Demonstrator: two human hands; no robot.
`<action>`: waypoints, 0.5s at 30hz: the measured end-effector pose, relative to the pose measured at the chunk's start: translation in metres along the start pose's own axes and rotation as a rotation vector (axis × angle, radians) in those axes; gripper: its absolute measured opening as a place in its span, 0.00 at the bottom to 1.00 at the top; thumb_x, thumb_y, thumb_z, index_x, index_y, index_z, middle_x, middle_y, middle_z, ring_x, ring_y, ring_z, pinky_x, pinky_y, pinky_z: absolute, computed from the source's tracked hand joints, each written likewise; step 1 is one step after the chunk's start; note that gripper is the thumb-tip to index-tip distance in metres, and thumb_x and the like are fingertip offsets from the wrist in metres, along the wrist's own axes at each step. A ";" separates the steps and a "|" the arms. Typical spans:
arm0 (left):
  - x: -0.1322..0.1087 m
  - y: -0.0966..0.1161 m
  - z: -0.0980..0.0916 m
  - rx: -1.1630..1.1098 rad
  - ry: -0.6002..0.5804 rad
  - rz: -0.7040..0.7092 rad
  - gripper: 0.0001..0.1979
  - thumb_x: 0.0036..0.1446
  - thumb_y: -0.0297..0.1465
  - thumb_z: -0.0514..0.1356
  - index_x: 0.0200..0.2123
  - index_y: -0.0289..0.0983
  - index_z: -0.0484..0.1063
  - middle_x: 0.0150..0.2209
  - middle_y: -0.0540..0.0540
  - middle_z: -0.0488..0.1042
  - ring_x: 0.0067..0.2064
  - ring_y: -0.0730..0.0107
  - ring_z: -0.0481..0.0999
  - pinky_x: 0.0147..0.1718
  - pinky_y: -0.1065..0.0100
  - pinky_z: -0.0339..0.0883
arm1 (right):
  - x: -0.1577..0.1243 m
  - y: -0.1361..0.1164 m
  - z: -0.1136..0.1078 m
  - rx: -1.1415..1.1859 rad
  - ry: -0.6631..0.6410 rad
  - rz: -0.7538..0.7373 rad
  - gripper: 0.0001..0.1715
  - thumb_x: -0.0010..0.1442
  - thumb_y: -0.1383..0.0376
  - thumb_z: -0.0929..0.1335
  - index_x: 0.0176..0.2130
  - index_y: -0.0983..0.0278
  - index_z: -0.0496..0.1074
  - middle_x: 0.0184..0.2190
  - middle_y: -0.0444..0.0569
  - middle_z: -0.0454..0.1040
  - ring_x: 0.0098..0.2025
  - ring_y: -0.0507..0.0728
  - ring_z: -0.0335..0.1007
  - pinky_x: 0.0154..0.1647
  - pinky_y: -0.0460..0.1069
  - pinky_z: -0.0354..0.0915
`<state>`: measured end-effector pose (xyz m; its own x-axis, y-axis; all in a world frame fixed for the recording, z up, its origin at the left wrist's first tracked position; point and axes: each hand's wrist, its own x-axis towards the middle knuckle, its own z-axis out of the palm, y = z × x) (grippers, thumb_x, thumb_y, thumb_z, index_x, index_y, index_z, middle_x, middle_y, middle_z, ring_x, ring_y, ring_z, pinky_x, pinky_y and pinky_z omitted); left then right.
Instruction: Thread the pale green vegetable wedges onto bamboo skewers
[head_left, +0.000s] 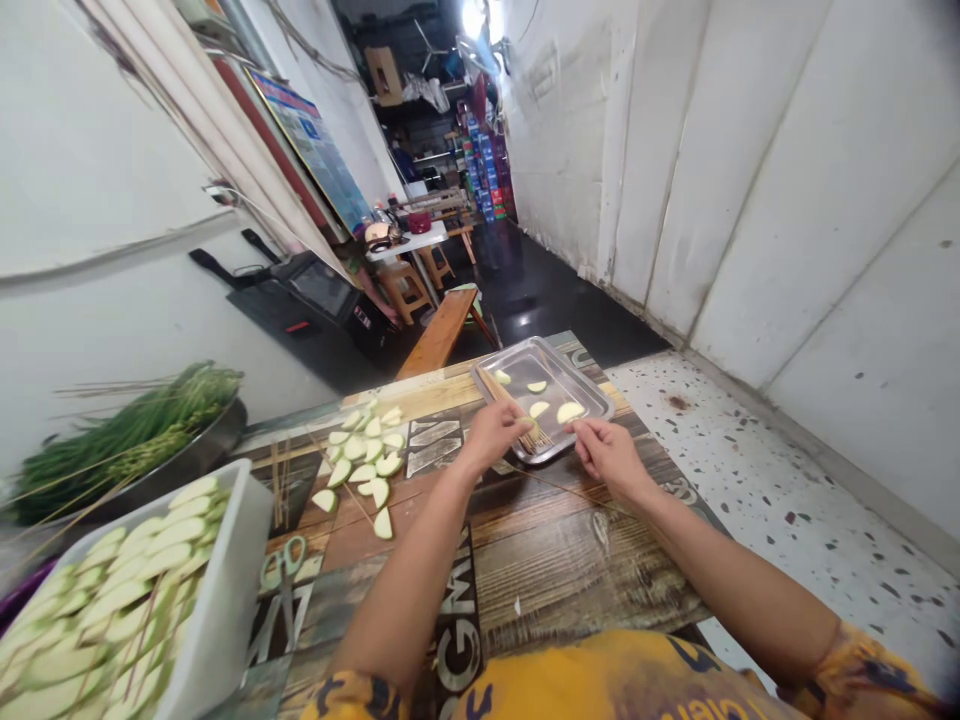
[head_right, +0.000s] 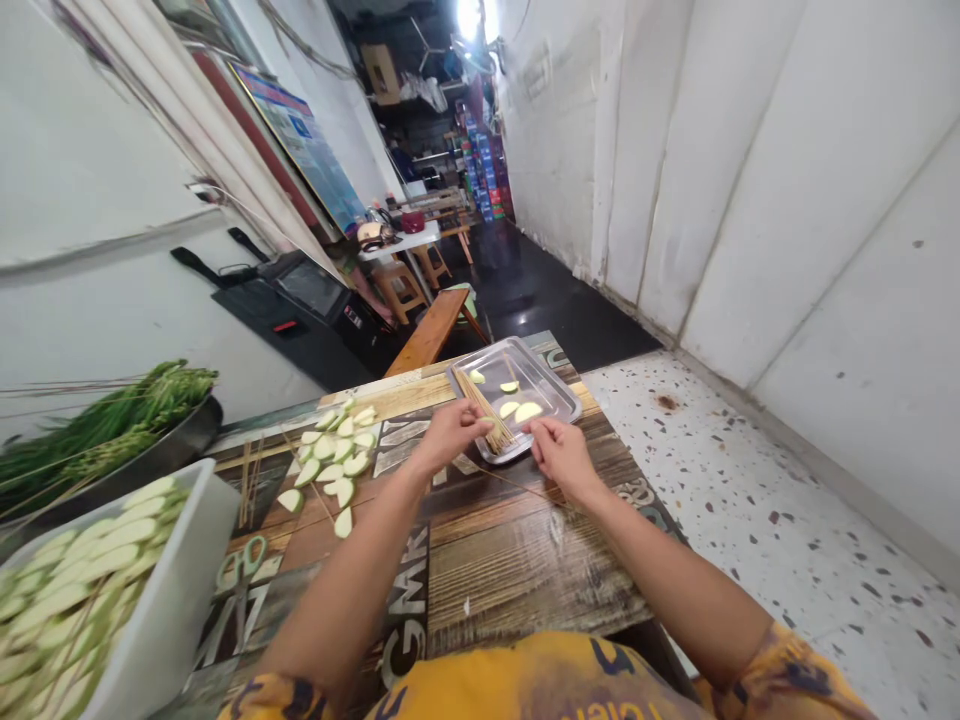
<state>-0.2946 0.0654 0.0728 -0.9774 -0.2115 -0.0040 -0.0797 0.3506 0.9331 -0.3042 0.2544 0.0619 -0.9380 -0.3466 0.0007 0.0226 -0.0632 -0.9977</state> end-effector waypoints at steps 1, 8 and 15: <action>-0.006 -0.003 -0.007 -0.206 0.049 -0.080 0.09 0.43 0.32 0.64 0.28 0.35 0.69 0.25 0.47 0.73 0.30 0.69 0.73 0.34 0.67 0.64 | -0.004 0.000 0.003 -0.034 -0.056 0.025 0.19 0.54 0.53 0.63 0.32 0.67 0.69 0.11 0.35 0.57 0.09 0.44 0.46 0.09 0.41 0.42; -0.043 -0.042 -0.042 -0.994 0.452 -0.376 0.04 0.48 0.24 0.61 0.30 0.32 0.68 0.28 0.43 0.76 0.32 0.71 0.77 0.31 0.74 0.70 | -0.029 0.023 0.031 -0.311 -0.429 -0.123 0.17 0.58 0.58 0.60 0.29 0.66 0.70 0.12 0.37 0.55 0.15 0.46 0.49 0.16 0.42 0.47; -0.044 -0.048 -0.048 -1.189 0.554 -0.531 0.04 0.50 0.22 0.58 0.32 0.31 0.70 0.26 0.44 0.76 0.29 0.72 0.76 0.28 0.75 0.71 | -0.032 0.029 0.037 -0.478 -0.528 -0.206 0.17 0.59 0.62 0.59 0.27 0.67 0.71 0.18 0.40 0.59 0.23 0.48 0.52 0.24 0.43 0.50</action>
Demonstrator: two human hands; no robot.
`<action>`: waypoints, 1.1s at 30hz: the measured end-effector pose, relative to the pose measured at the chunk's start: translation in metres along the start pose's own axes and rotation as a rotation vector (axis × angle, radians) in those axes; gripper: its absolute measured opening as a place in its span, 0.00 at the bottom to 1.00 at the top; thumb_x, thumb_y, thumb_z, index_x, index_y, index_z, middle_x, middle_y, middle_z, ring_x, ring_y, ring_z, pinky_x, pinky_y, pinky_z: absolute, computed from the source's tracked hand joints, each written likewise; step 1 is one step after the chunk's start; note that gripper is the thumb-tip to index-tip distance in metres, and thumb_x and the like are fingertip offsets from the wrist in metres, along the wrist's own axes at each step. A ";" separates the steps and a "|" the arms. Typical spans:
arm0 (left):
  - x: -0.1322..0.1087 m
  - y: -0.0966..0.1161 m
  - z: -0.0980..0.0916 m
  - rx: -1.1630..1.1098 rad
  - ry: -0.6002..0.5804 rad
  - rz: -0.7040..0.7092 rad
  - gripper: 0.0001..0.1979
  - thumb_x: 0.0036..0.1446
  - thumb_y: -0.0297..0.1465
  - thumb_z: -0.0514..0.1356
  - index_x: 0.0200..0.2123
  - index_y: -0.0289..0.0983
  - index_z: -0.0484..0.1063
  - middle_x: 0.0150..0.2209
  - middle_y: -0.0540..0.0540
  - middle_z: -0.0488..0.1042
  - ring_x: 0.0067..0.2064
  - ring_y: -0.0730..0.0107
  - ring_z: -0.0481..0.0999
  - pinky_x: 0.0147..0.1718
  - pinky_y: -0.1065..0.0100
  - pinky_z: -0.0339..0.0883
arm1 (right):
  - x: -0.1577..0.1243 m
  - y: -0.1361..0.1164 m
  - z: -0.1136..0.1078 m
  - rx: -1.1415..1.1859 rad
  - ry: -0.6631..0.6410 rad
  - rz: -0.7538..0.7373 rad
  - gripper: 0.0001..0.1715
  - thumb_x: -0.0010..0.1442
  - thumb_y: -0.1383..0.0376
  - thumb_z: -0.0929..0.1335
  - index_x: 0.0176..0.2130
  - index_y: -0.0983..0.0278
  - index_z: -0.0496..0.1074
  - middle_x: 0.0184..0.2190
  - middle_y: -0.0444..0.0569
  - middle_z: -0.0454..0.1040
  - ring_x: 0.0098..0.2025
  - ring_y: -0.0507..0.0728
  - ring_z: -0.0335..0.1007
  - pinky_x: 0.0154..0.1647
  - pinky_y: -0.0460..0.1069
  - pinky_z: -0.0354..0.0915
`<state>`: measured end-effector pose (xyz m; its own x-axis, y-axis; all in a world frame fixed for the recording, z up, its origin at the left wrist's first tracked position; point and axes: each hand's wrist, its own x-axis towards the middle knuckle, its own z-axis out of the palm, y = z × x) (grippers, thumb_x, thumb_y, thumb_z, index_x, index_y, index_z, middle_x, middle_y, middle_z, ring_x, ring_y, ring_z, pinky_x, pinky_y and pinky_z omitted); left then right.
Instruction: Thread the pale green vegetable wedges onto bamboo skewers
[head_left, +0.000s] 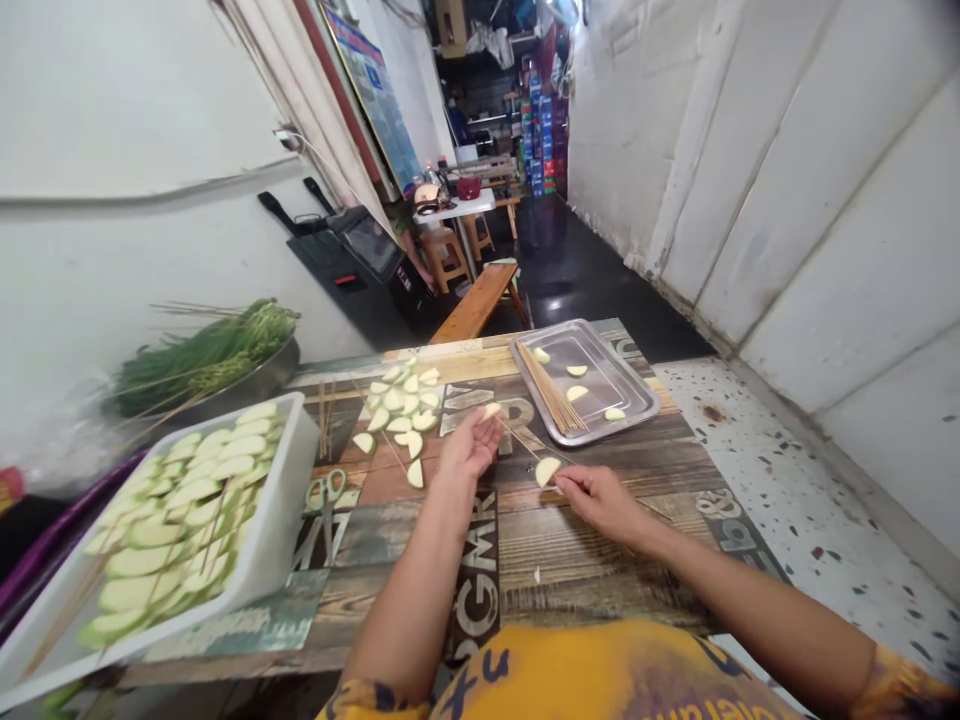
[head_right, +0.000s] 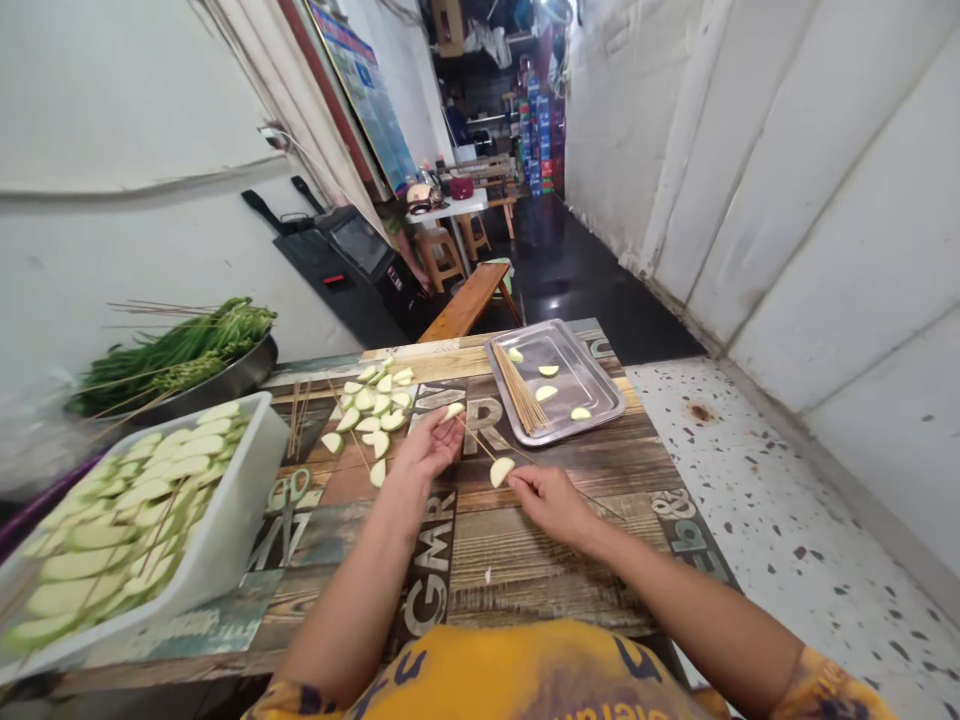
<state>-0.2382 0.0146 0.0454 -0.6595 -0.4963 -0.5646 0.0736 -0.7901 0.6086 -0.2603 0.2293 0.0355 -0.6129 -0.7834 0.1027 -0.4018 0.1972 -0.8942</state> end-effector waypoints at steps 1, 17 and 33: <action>-0.001 0.000 0.001 -0.011 0.002 -0.004 0.04 0.50 0.22 0.58 0.32 0.30 0.70 0.26 0.44 0.76 0.29 0.72 0.76 0.28 0.75 0.71 | 0.000 -0.001 0.000 0.000 0.001 0.005 0.17 0.59 0.62 0.59 0.29 0.67 0.72 0.18 0.40 0.59 0.23 0.48 0.52 0.24 0.42 0.50; -0.007 -0.003 0.005 -0.091 -0.022 0.006 0.05 0.52 0.22 0.56 0.33 0.27 0.70 0.26 0.42 0.76 0.30 0.71 0.77 0.29 0.74 0.71 | -0.002 -0.005 0.001 0.016 0.000 0.003 0.19 0.60 0.60 0.59 0.27 0.68 0.71 0.19 0.41 0.60 0.24 0.49 0.53 0.24 0.43 0.51; -0.017 -0.016 0.013 -0.069 -0.070 0.074 0.04 0.52 0.22 0.56 0.31 0.28 0.71 0.28 0.40 0.76 0.32 0.68 0.77 0.32 0.72 0.71 | -0.003 -0.005 0.003 0.050 0.022 0.036 0.18 0.60 0.60 0.59 0.32 0.68 0.72 0.17 0.40 0.58 0.20 0.48 0.51 0.21 0.42 0.50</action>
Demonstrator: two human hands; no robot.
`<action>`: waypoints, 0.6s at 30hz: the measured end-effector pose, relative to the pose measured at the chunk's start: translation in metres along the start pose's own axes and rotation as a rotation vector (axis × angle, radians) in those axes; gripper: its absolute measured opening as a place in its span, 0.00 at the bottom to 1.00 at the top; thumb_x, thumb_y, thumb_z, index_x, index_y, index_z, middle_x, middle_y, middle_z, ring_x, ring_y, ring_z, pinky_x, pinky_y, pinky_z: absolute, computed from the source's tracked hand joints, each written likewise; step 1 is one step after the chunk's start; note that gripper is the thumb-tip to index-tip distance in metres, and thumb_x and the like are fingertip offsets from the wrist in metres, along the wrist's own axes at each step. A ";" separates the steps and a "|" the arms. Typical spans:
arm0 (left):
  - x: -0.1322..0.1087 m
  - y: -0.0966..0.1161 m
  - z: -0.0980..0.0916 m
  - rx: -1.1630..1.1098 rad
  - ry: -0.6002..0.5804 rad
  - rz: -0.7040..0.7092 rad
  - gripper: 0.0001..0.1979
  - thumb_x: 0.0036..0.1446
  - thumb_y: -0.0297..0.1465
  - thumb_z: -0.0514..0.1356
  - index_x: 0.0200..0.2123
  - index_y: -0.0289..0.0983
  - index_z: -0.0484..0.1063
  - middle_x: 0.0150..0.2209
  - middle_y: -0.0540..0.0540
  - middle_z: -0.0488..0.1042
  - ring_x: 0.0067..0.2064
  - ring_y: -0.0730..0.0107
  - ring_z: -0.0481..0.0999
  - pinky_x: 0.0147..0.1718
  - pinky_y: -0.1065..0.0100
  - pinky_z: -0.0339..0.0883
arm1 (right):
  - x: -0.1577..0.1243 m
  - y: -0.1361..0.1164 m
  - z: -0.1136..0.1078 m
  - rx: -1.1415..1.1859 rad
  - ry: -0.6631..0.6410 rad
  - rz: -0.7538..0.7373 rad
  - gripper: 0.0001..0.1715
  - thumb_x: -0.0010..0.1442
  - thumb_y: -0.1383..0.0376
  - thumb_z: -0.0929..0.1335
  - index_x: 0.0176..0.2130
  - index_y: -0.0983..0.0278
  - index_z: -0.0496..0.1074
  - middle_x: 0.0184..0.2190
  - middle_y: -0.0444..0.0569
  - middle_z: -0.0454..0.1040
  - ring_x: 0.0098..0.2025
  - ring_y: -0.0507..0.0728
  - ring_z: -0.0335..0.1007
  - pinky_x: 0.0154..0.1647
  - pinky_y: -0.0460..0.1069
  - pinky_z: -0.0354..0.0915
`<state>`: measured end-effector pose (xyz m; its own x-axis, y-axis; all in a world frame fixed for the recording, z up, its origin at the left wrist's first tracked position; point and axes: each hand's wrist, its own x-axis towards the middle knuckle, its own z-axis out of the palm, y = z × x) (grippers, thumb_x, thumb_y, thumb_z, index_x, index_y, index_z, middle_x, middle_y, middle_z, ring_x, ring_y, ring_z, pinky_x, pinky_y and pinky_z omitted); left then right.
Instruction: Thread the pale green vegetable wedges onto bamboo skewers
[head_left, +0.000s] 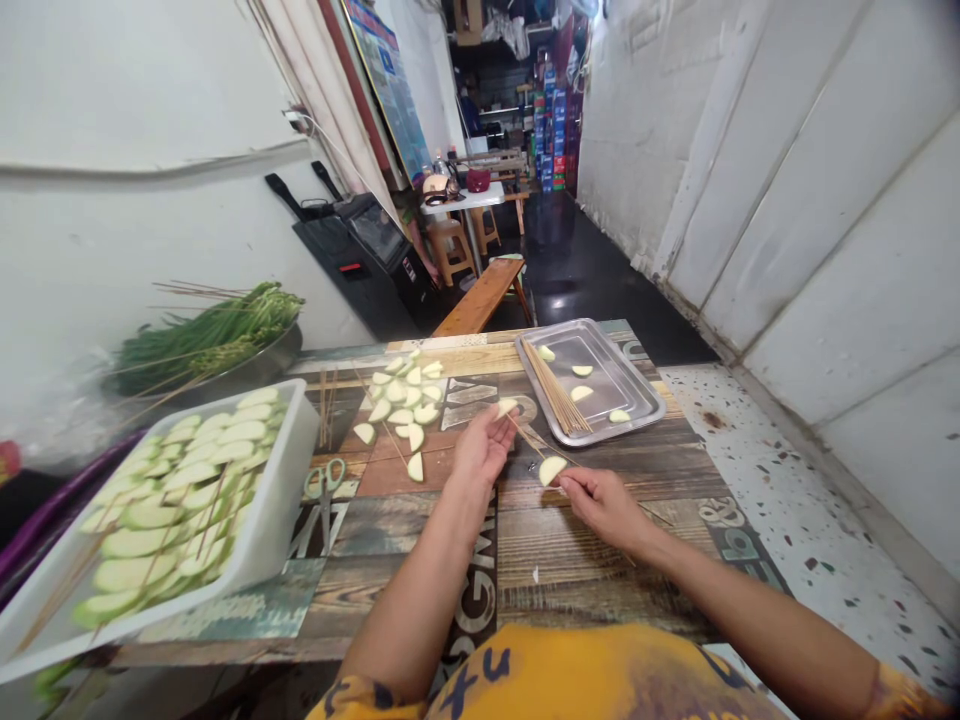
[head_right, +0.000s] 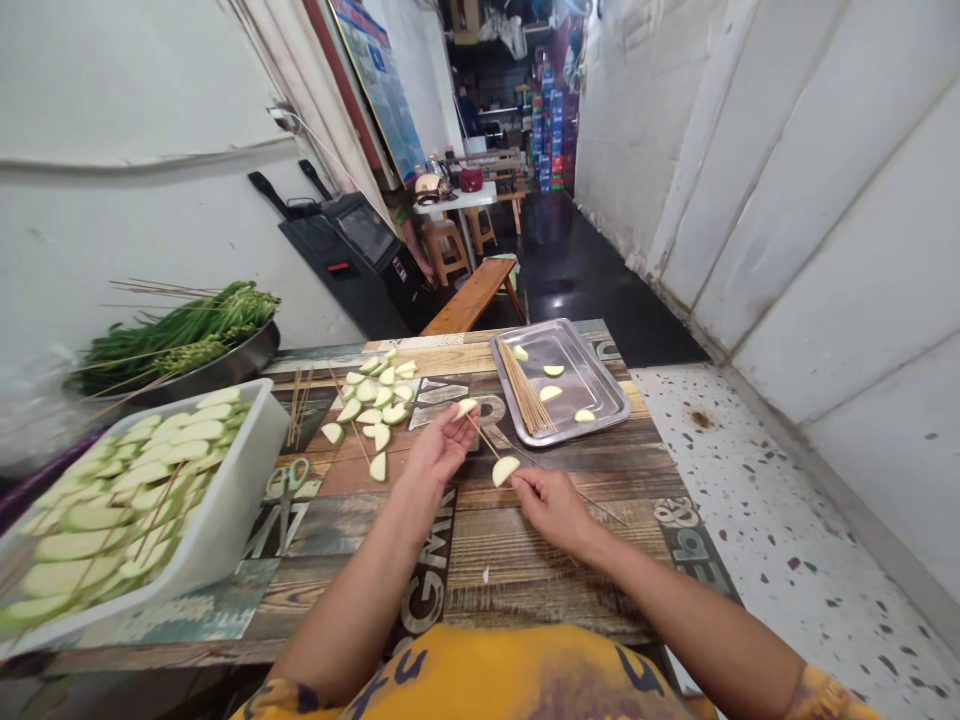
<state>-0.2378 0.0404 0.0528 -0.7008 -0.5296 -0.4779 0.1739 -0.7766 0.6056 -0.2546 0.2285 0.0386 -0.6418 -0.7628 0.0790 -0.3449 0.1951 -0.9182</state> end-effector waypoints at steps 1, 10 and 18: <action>0.000 0.000 0.000 -0.004 -0.009 0.001 0.04 0.52 0.22 0.57 0.31 0.28 0.70 0.28 0.40 0.76 0.33 0.68 0.77 0.32 0.72 0.71 | 0.000 0.000 0.000 -0.001 0.000 -0.001 0.18 0.60 0.60 0.59 0.32 0.68 0.72 0.17 0.40 0.59 0.20 0.48 0.51 0.21 0.42 0.50; 0.000 0.007 -0.003 0.013 -0.080 -0.043 0.08 0.54 0.31 0.57 0.31 0.29 0.70 0.27 0.41 0.75 0.29 0.70 0.76 0.30 0.70 0.71 | -0.001 -0.003 -0.001 0.017 -0.002 -0.023 0.19 0.60 0.59 0.59 0.32 0.68 0.72 0.17 0.42 0.62 0.22 0.49 0.53 0.22 0.42 0.52; -0.001 -0.002 -0.004 0.029 -0.064 0.021 0.04 0.53 0.25 0.58 0.31 0.29 0.70 0.29 0.40 0.76 0.31 0.70 0.76 0.31 0.71 0.72 | -0.001 -0.003 0.001 -0.005 -0.006 -0.013 0.19 0.60 0.59 0.58 0.30 0.68 0.71 0.17 0.41 0.59 0.21 0.48 0.51 0.21 0.43 0.51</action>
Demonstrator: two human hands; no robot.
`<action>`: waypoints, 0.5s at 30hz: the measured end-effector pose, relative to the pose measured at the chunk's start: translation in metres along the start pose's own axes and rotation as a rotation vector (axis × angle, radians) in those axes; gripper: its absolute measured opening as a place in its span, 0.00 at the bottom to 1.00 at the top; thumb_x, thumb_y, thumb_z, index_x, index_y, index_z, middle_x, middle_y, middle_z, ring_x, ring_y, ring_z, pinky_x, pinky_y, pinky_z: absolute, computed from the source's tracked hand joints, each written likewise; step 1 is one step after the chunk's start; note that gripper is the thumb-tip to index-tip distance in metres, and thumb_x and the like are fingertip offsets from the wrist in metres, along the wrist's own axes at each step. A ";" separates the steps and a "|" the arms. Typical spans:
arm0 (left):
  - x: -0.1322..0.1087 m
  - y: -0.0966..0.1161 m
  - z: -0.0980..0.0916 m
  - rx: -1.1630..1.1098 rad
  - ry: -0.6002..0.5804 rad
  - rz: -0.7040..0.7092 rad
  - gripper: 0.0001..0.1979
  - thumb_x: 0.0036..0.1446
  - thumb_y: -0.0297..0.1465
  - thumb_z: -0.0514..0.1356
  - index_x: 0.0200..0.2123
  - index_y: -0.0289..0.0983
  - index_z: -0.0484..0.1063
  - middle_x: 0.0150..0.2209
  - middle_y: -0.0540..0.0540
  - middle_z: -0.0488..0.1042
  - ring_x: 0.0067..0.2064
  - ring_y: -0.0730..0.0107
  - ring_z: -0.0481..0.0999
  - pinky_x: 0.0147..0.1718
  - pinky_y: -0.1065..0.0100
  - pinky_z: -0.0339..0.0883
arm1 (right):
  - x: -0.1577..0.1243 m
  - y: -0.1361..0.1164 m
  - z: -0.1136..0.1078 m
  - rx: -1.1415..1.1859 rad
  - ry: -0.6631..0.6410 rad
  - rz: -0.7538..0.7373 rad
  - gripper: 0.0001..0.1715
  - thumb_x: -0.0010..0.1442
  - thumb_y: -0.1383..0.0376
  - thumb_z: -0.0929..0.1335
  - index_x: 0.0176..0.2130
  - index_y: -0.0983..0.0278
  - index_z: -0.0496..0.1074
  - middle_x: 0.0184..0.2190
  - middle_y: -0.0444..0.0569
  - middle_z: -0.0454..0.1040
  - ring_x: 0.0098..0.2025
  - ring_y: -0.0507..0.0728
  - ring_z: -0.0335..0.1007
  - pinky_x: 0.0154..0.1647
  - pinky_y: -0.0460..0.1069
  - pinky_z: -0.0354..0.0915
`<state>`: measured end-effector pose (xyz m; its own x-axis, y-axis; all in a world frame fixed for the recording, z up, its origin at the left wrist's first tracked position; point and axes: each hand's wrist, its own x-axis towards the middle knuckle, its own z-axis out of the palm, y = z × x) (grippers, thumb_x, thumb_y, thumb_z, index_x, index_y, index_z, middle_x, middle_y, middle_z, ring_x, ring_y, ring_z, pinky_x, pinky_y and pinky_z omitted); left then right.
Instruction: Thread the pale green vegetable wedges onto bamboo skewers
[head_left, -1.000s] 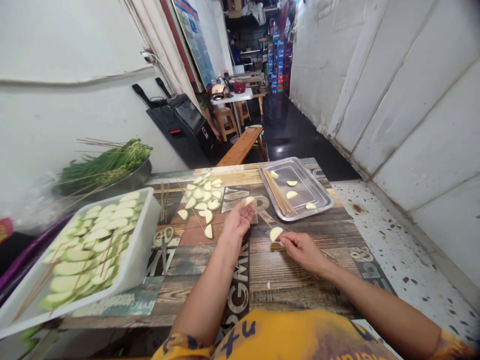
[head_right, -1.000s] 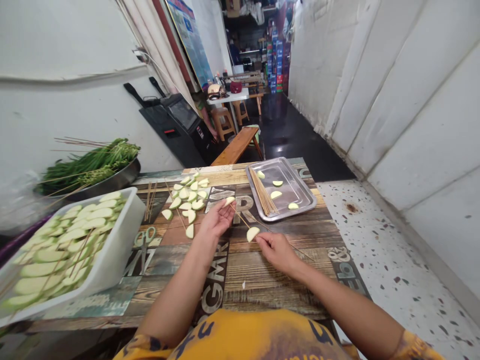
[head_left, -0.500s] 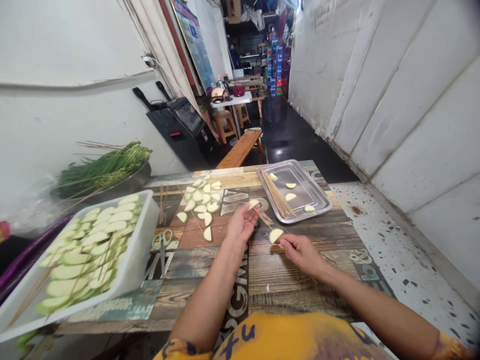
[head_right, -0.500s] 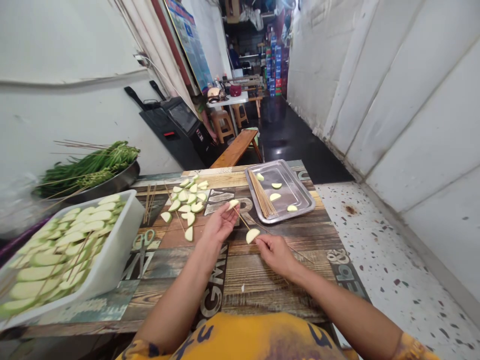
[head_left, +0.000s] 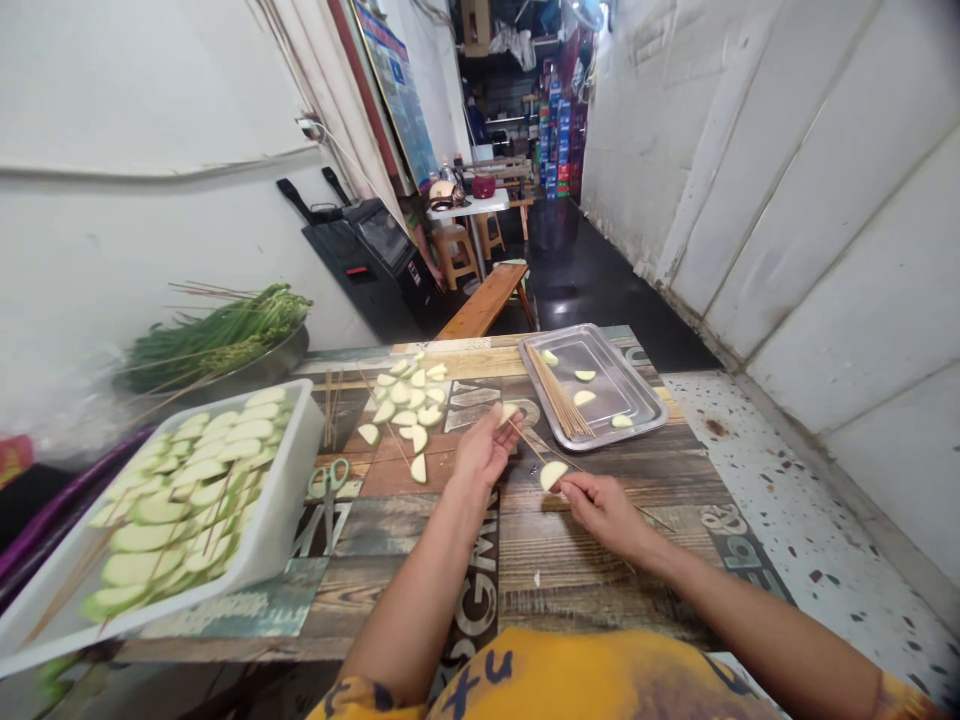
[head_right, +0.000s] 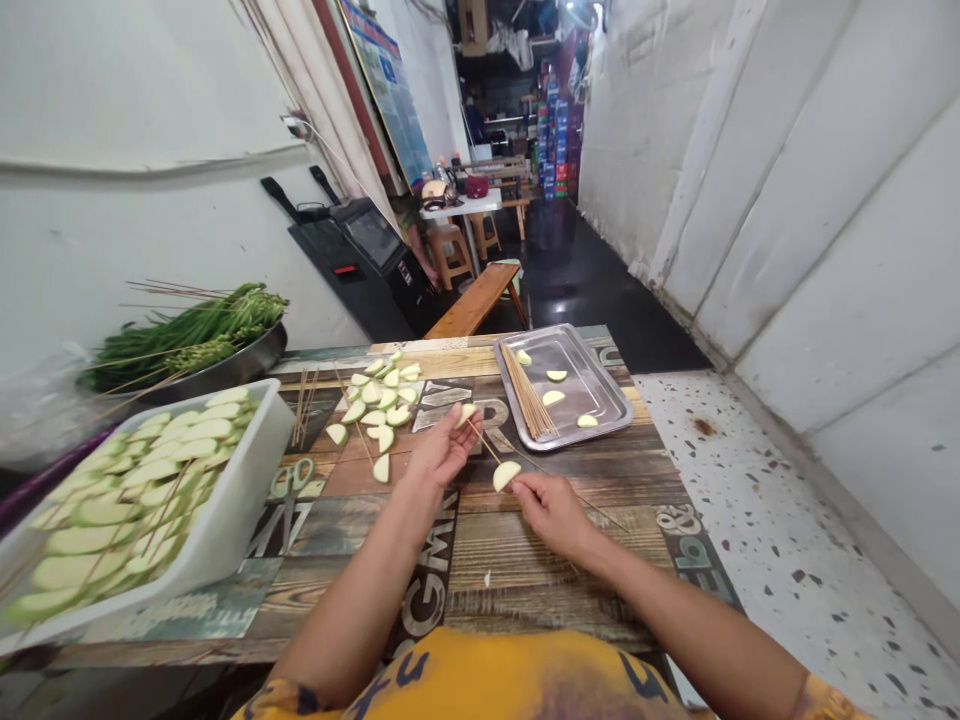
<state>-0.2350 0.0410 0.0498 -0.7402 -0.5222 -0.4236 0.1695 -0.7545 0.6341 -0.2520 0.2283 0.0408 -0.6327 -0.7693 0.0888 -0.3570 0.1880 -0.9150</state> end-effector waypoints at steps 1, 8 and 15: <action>-0.001 -0.001 0.001 -0.002 0.001 -0.003 0.03 0.53 0.25 0.58 0.30 0.29 0.70 0.29 0.41 0.76 0.31 0.70 0.76 0.32 0.71 0.72 | 0.000 0.000 0.000 -0.001 -0.001 0.005 0.19 0.60 0.59 0.58 0.30 0.68 0.71 0.17 0.41 0.58 0.21 0.48 0.51 0.21 0.43 0.50; -0.003 -0.003 0.004 -0.007 0.005 0.002 0.04 0.53 0.25 0.58 0.30 0.28 0.70 0.29 0.40 0.76 0.31 0.69 0.76 0.33 0.70 0.72 | 0.000 0.001 0.000 0.000 0.012 -0.005 0.19 0.61 0.59 0.58 0.31 0.68 0.71 0.17 0.41 0.59 0.22 0.49 0.53 0.22 0.43 0.51; -0.003 -0.001 0.001 0.057 -0.019 0.026 0.03 0.52 0.26 0.59 0.29 0.30 0.69 0.29 0.42 0.76 0.32 0.71 0.76 0.33 0.71 0.71 | 0.001 -0.002 -0.001 -0.022 0.018 -0.018 0.19 0.60 0.59 0.58 0.31 0.68 0.72 0.19 0.43 0.64 0.23 0.50 0.57 0.23 0.43 0.54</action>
<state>-0.2338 0.0441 0.0509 -0.7483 -0.5334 -0.3945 0.1522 -0.7168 0.6805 -0.2530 0.2278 0.0436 -0.6381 -0.7616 0.1125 -0.3836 0.1879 -0.9042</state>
